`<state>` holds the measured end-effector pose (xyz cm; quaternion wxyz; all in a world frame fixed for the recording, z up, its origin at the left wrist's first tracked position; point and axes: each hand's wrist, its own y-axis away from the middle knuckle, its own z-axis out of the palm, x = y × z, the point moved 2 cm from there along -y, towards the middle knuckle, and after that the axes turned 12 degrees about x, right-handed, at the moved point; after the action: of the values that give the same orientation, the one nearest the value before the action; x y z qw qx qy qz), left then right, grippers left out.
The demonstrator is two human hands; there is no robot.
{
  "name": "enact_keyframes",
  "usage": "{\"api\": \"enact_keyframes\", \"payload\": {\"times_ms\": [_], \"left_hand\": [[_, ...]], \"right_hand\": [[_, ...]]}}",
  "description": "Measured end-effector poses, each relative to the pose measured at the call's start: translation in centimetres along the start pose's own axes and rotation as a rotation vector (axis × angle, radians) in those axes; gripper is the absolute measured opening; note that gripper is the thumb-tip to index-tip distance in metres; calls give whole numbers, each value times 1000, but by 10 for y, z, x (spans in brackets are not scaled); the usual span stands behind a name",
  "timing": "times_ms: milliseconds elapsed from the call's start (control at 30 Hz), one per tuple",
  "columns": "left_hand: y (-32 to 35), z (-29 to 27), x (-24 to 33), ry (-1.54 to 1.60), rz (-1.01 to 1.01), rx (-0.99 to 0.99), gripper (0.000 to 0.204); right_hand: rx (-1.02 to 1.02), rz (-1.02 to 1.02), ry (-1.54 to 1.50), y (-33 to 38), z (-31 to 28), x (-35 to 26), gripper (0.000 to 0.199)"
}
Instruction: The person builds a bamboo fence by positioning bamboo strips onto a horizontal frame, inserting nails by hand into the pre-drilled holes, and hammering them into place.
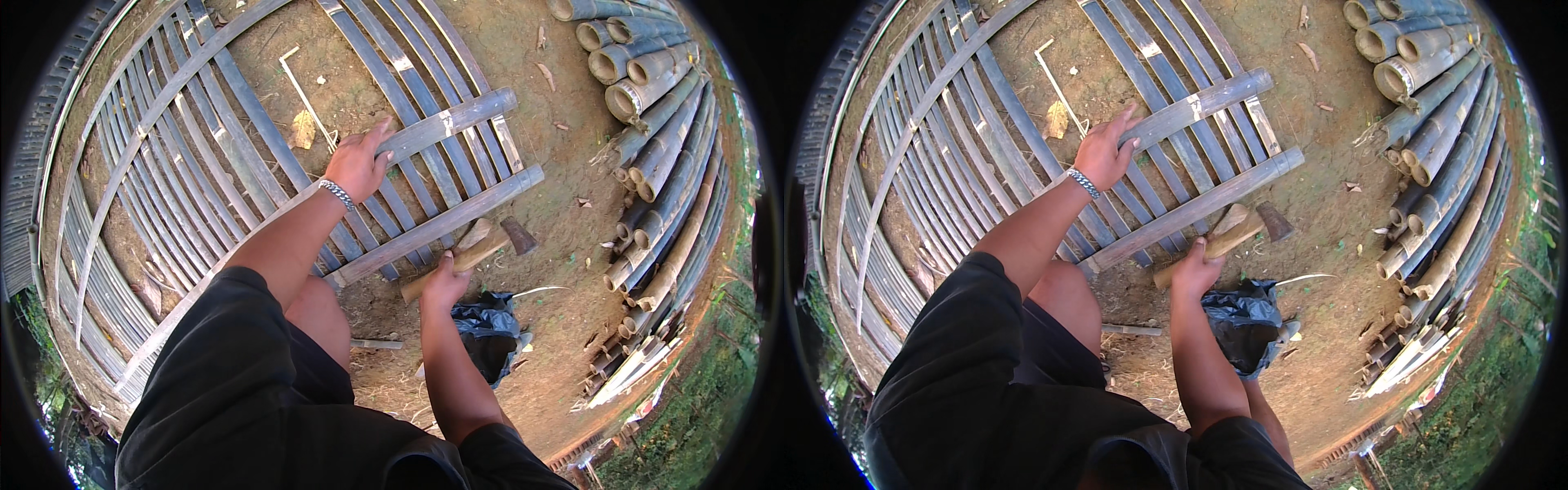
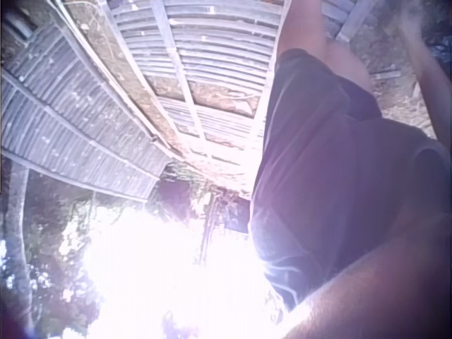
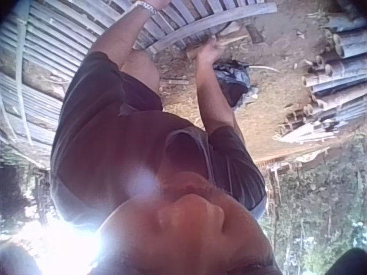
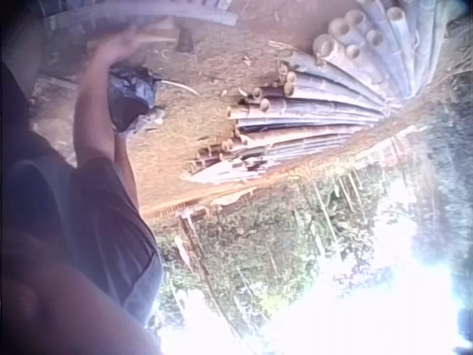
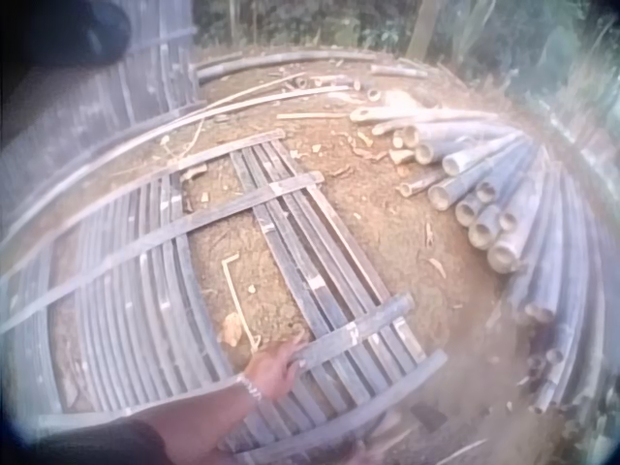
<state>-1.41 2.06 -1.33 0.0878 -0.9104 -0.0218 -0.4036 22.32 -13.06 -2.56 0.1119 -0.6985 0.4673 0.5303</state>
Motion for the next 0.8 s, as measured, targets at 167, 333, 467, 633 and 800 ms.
{"api": "enact_keyframes", "payload": {"times_ms": [167, 333, 467, 633, 800], "left_hand": [[4, -3, -7, -14, 17, 32, 62], [1, 0, -1, -1, -4, 16, 63], [3, 2, -3, 15, 41, 65, 63], [1, 2, -3, 6, 11, 27, 64], [2, -2, -3, 28, 18, 56, 63]], "right_hand": [[-229, -19, 59, 26, -12, -28, 42], [-465, -714, 401, 32, 16, -79, 41], [-521, -812, 237, 42, 28, -94, 35], [-608, -625, 656, 33, 46, -82, 38], [-493, -659, 364, 47, 43, -99, 32]]}}
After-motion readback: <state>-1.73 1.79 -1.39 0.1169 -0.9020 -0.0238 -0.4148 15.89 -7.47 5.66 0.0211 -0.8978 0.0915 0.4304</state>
